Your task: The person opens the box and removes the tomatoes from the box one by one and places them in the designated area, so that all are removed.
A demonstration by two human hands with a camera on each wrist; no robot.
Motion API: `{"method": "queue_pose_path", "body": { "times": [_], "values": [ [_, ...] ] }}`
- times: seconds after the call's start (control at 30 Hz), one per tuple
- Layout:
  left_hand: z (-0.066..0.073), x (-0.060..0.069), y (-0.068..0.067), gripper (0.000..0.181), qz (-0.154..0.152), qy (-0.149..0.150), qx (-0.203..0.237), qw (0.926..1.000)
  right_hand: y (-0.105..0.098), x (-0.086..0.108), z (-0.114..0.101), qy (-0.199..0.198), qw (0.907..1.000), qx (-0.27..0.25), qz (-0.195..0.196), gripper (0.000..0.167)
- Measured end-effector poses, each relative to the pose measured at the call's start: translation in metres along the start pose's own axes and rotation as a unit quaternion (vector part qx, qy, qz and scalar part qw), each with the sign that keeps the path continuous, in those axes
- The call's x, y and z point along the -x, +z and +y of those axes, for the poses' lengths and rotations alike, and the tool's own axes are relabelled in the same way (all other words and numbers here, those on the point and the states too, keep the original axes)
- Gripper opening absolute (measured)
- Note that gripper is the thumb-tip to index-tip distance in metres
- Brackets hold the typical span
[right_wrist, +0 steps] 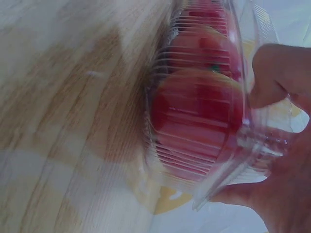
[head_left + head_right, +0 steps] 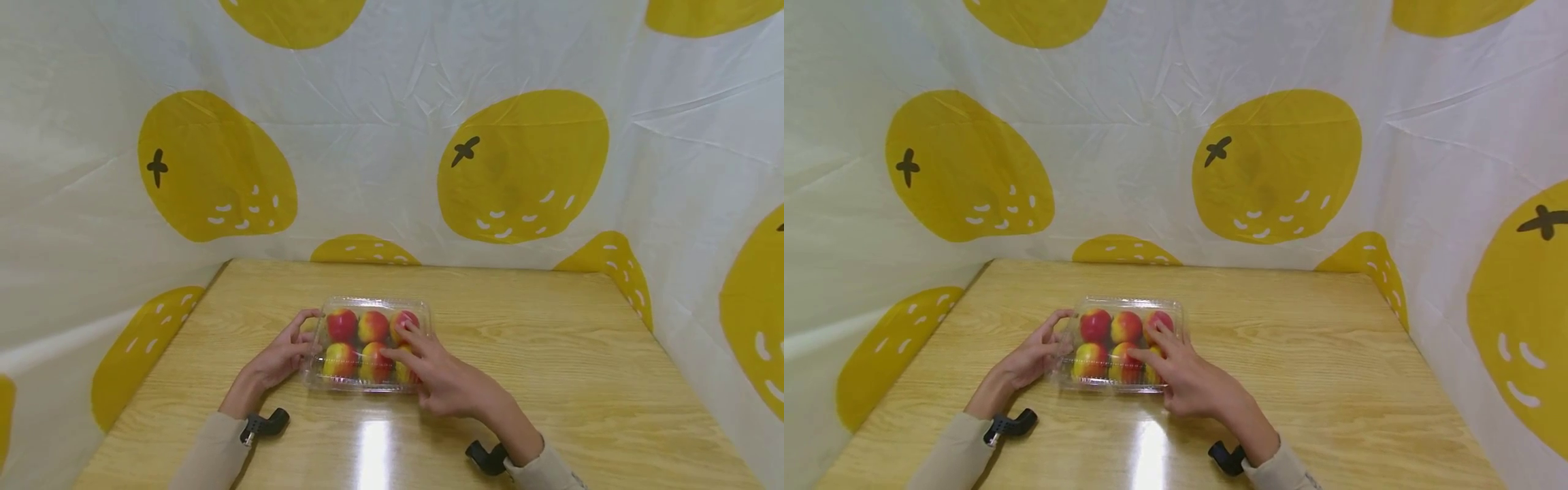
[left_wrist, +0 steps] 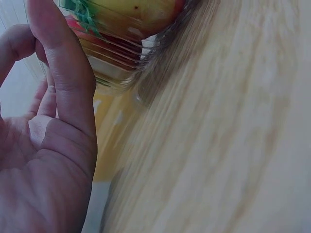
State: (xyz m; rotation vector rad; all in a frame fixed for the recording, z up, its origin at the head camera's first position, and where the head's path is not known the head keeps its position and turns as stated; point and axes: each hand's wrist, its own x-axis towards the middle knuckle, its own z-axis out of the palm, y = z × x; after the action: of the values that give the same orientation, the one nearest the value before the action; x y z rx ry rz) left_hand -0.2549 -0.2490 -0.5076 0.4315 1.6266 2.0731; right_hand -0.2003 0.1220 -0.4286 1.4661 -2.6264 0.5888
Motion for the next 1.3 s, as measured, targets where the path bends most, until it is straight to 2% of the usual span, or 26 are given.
{"method": "queue_pose_path", "body": {
  "times": [0.17,0.4,0.57,0.87,1.3],
  "values": [
    [-0.0010,-0.0028,0.0001,0.065,-0.005,0.001,-0.016,0.9999,0.0018,0.0007,-0.0023,0.010,0.9999,0.001,-0.005,0.097],
    [-0.0027,-0.0032,-0.0022,0.064,0.009,0.007,-0.030,0.9995,0.0030,-0.0002,-0.0025,-0.001,1.0000,0.004,0.005,0.096],
    [-0.0027,-0.0031,-0.0012,0.066,0.010,0.011,-0.019,0.9997,0.0008,-0.0002,-0.0040,-0.004,0.9999,-0.006,-0.010,0.096],
    [-0.0025,-0.0033,0.0024,0.064,0.010,0.011,-0.014,0.9998,0.0001,-0.0004,-0.0068,0.015,0.9988,-0.029,-0.038,0.104],
    [-0.0018,-0.0025,0.0048,0.071,-0.003,0.029,-0.016,0.9994,-0.0040,0.0001,-0.0058,0.011,0.9981,-0.049,-0.034,0.107]
  ]
}}
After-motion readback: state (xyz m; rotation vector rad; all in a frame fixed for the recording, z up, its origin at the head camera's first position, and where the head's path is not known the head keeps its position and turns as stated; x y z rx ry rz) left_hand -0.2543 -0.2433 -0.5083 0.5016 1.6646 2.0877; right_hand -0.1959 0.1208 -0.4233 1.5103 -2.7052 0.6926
